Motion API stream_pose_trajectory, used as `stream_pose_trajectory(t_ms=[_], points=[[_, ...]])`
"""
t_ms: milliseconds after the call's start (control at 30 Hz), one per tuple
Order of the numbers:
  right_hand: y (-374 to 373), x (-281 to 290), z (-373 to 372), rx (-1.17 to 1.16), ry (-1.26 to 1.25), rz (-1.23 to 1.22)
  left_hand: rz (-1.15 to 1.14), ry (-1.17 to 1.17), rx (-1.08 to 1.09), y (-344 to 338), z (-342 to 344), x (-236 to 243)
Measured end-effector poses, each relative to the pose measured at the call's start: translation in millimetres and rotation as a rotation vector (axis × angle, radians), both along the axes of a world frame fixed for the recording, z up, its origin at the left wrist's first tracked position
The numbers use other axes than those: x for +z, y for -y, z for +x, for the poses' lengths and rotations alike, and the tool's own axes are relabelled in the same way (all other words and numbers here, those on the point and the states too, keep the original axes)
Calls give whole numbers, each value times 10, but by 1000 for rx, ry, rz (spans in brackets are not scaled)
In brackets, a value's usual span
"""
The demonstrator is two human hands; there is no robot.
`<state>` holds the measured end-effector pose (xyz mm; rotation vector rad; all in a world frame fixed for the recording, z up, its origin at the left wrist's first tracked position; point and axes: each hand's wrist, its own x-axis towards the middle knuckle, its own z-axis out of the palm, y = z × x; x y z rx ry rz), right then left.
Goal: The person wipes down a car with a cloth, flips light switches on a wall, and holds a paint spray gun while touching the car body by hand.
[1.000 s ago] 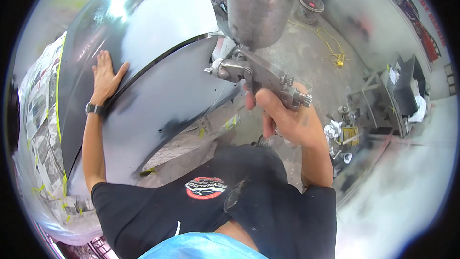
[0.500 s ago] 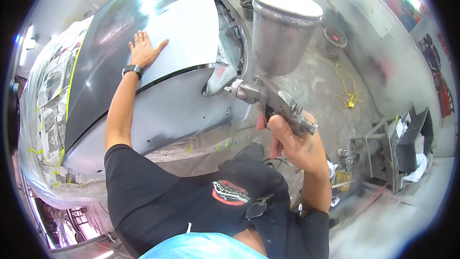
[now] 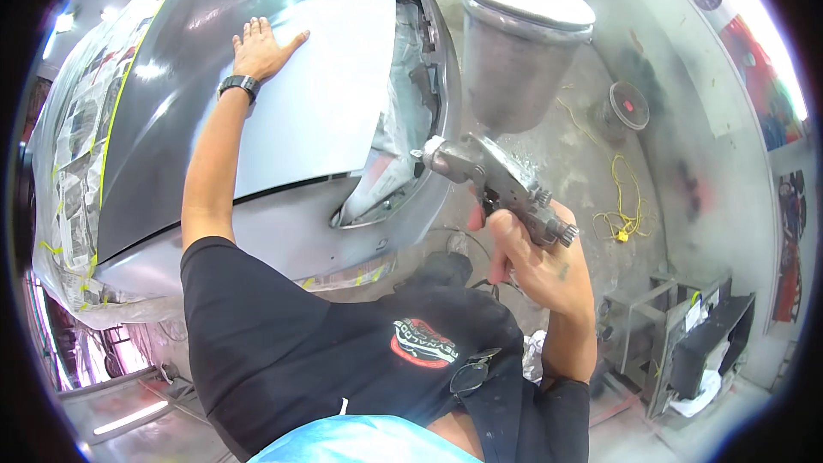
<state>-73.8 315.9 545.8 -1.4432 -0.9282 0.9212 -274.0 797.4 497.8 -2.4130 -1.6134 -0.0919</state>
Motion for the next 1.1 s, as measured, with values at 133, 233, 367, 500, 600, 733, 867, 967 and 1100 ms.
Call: stream_pose_trajectory(t_ms=[133,233,367,500,600,733,867,967,1100], points=[[-417,114,269,57,93,-94,6,-33,-38,-110,159,-76],[-679,159,404,80,113,-106,22,-83,-94,-126,78,-108],[-966,184,576,116,106,-64,42,-125,-62,-43,47,-46],[-1206,151,726,92,-6,-11,63,-142,-47,-93,84,-87],[-1312,45,944,117,-22,0,114,-143,-54,-150,99,-146],[-1462,-77,1380,185,-21,-4,168,-100,-59,-161,33,-142],[-1701,-198,1863,278,-22,-10,149,-132,-10,-16,92,-147],[-1917,-218,2296,393,-13,-32,157,-102,83,126,227,-186],[-2204,-160,2786,548,27,-64,207,-83,219,348,324,-366]])
